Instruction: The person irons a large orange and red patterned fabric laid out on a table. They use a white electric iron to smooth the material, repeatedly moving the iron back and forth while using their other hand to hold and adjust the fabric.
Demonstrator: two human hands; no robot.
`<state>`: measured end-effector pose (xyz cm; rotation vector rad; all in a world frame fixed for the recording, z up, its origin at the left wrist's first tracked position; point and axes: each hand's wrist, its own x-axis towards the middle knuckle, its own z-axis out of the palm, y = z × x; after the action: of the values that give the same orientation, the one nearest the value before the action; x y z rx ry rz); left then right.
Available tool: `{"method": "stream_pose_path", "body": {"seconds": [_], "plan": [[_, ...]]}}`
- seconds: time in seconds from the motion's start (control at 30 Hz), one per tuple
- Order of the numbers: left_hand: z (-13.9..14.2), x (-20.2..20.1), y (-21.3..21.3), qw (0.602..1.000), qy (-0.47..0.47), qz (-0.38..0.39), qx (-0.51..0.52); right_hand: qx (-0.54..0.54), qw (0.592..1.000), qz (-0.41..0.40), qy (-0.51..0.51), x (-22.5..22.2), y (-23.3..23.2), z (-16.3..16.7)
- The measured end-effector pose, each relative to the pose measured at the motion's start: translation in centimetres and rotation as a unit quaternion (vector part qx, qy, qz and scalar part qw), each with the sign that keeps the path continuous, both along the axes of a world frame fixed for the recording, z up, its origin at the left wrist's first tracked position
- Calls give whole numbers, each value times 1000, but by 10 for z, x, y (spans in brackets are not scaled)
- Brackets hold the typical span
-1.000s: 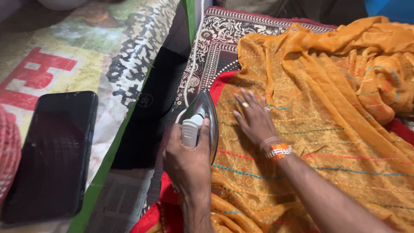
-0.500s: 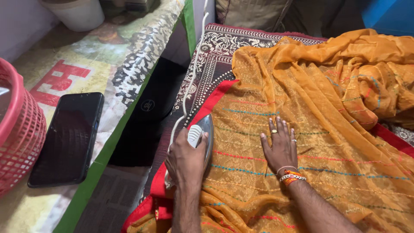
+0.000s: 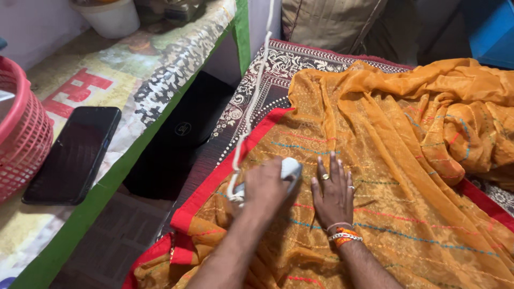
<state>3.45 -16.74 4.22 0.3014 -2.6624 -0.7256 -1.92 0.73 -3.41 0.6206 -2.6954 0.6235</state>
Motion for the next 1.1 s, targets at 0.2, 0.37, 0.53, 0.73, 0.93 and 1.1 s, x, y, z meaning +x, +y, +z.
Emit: {"method": "stream_pose_path", "body": {"seconds": [0.2,0.37,0.53,0.73,0.93,1.1], "plan": [[-54,-64,15,998,-6,-5,-60,69,997,7,-42,-6,1,-5],[-48,-135,-20,992,-74,57,-86,67,997,0,-35,-10,-1,-10],[-35,-106,-64,988,-93,87,-87,73,996,-8,-53,-9,-2,-7],[-23,9,-83,983,-123,81,-109,68,997,2,-44,-3,-2,-5],[-41,-23,-80,990,-86,67,-89,74,997,-2,-31,-4,-4,-6],[-54,-136,-77,993,-22,82,-87,83,996,-14,-16,-8,-8,-10]]}}
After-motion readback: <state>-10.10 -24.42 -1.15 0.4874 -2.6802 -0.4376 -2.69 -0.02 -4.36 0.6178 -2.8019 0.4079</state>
